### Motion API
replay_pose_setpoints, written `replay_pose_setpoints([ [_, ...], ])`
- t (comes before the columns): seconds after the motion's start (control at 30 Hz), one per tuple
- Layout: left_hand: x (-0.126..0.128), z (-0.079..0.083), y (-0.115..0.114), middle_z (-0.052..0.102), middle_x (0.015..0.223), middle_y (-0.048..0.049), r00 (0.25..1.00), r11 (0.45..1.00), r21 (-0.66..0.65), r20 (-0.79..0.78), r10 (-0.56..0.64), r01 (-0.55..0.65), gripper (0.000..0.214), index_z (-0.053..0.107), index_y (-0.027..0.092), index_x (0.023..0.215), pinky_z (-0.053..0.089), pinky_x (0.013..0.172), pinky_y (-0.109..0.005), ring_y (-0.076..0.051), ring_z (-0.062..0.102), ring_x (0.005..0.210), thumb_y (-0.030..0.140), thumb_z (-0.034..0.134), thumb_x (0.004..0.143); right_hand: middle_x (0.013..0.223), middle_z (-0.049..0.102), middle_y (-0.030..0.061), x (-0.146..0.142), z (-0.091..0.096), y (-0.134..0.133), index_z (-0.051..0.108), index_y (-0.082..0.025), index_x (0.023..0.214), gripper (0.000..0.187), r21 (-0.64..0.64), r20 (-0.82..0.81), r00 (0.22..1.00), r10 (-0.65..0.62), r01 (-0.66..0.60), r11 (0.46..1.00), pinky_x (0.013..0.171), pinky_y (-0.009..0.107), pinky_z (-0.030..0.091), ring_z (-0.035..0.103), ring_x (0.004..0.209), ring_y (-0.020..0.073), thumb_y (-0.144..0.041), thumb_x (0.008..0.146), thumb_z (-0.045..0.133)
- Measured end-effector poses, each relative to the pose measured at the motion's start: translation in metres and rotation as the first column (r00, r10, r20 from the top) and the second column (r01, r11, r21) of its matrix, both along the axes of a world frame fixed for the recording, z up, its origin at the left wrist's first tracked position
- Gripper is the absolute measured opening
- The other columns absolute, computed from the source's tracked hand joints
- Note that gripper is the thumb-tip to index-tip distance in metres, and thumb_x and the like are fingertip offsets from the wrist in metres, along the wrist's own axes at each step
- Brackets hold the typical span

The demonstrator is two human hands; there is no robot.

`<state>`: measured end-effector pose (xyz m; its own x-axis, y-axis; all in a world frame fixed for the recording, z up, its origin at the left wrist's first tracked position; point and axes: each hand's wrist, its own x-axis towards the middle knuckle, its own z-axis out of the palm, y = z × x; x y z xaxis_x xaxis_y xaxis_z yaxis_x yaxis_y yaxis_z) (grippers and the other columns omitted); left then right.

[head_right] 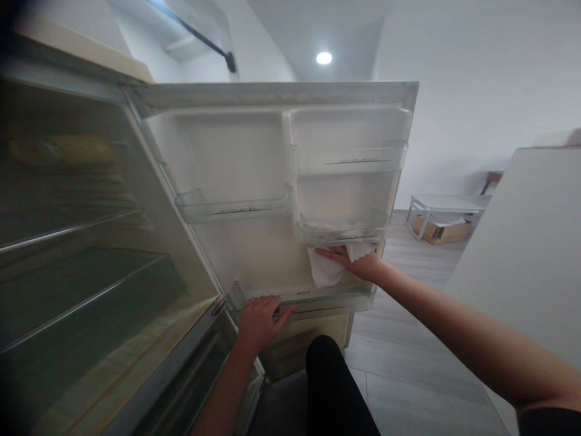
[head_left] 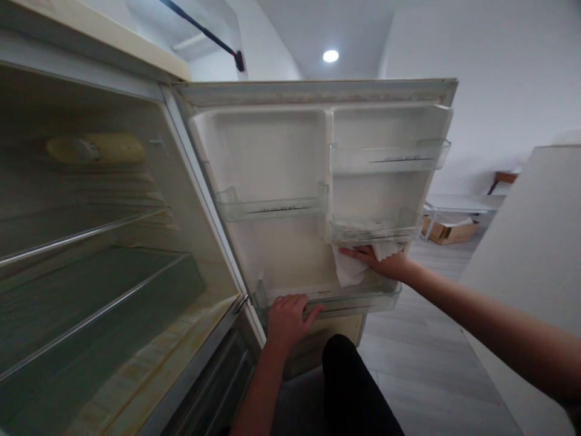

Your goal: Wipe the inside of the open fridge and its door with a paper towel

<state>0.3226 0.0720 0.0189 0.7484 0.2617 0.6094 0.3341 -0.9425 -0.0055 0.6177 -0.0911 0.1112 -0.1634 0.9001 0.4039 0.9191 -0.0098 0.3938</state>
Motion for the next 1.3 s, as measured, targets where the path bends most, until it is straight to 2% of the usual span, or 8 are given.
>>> replay_pose_setpoints([
  [0.2, -0.002, 0.001, -0.001, 0.067, 0.074, -0.0001, 0.999, 1.0, -0.013, -0.037, 0.025, -0.025, 0.04, 0.06, 0.022, 0.078, 0.041, 0.074, -0.041, -0.024, 0.067, 0.075, 0.056, 0.061, 0.098, 0.173, 0.02, 0.0035, -0.009, -0.009, 0.038, 0.029, -0.029, 0.166, 0.069, -0.163, -0.074, 0.959, 0.273, -0.282, 0.946, 0.125, 0.049, 0.036, 0.038, 0.152, 0.0292, -0.038, 0.102, 0.055],
  [0.37, -0.002, 0.002, -0.003, 0.071, 0.081, -0.0027, 0.998, 0.998, -0.058, -0.051, 0.032, -0.035, 0.039, 0.063, 0.021, 0.082, 0.043, 0.077, -0.041, -0.025, 0.069, 0.082, 0.057, 0.061, 0.098, 0.172, 0.02, 0.0078, -0.052, -0.008, 0.093, 0.037, -0.022, 0.163, 0.074, -0.164, -0.121, 0.913, 0.389, -0.405, 0.9, 0.129, 0.051, 0.025, 0.023, 0.159, 0.0306, -0.057, 0.101, 0.053],
  [0.5, -0.004, 0.005, -0.004, 0.073, 0.082, -0.0037, 0.997, 0.995, -0.092, -0.071, 0.033, -0.039, 0.039, 0.065, 0.021, 0.082, 0.045, 0.079, -0.042, -0.027, 0.071, 0.084, 0.057, 0.062, 0.098, 0.17, 0.027, 0.0006, -0.106, -0.003, 0.142, 0.04, -0.034, 0.161, 0.061, -0.147, -0.156, 0.918, 0.364, -0.386, 0.911, 0.128, 0.045, 0.029, 0.032, 0.156, 0.0253, -0.038, 0.102, 0.056],
  [0.67, -0.007, 0.009, -0.006, 0.074, 0.085, -0.0044, 0.995, 0.994, -0.105, -0.097, 0.027, -0.037, 0.036, 0.066, 0.02, 0.084, 0.047, 0.08, -0.042, -0.027, 0.071, 0.086, 0.054, 0.065, 0.097, 0.164, 0.039, -0.006, -0.156, 0.0, 0.181, 0.025, -0.046, 0.164, 0.077, -0.089, -0.136, 0.958, 0.254, -0.267, 0.96, 0.126, 0.042, 0.036, 0.042, 0.151, 0.0198, -0.008, 0.099, 0.042],
  [0.8, -0.008, 0.009, -0.007, 0.074, 0.086, -0.004, 0.997, 0.992, -0.126, -0.077, 0.02, -0.029, 0.034, 0.067, 0.02, 0.085, 0.047, 0.081, -0.042, -0.027, 0.071, 0.087, 0.052, 0.067, 0.096, 0.17, 0.029, 0.0021, -0.157, -0.004, 0.175, 0.018, -0.031, 0.168, 0.086, 0.006, -0.15, 0.942, 0.299, -0.302, 0.953, 0.129, 0.041, 0.03, 0.026, 0.158, 0.022, -0.005, 0.094, 0.053],
  [0.93, -0.011, 0.007, -0.006, 0.074, 0.084, -0.0038, 0.998, 0.993, -0.118, -0.063, 0.022, -0.029, 0.036, 0.066, 0.02, 0.083, 0.046, 0.08, -0.042, -0.027, 0.071, 0.085, 0.054, 0.067, 0.096, 0.173, 0.015, 0.015, -0.124, -0.014, 0.155, 0.019, -0.013, 0.167, 0.104, 0.01, -0.143, 0.902, 0.409, -0.411, 0.911, 0.134, 0.044, 0.018, 0.005, 0.163, 0.0249, -0.012, 0.081, 0.078],
  [1.07, -0.014, 0.005, -0.005, 0.073, 0.083, -0.0025, 0.999, 0.992, -0.127, -0.053, -0.003, -0.004, 0.037, 0.065, 0.021, 0.081, 0.045, 0.078, -0.04, -0.025, 0.07, 0.083, 0.054, 0.066, 0.096, 0.174, 0.007, 0.013, -0.079, -0.024, 0.12, 0.026, -0.022, 0.166, 0.109, -0.038, -0.156, 0.935, 0.319, -0.329, 0.944, 0.13, 0.06, 0.016, -0.002, 0.162, 0.0341, -0.021, 0.076, 0.087],
  [1.3, -0.011, 0.007, -0.005, 0.073, 0.083, -0.0026, 0.998, 0.992, -0.125, -0.059, 0.002, -0.009, 0.037, 0.065, 0.021, 0.081, 0.044, 0.078, -0.041, -0.026, 0.07, 0.083, 0.055, 0.065, 0.096, 0.173, 0.003, -0.0012, -0.044, -0.029, 0.072, 0.018, -0.043, 0.166, 0.112, -0.11, -0.229, 0.944, 0.239, -0.269, 0.957, 0.131, 0.058, 0.023, 0.015, 0.16, 0.0356, -0.02, 0.079, 0.085],
])
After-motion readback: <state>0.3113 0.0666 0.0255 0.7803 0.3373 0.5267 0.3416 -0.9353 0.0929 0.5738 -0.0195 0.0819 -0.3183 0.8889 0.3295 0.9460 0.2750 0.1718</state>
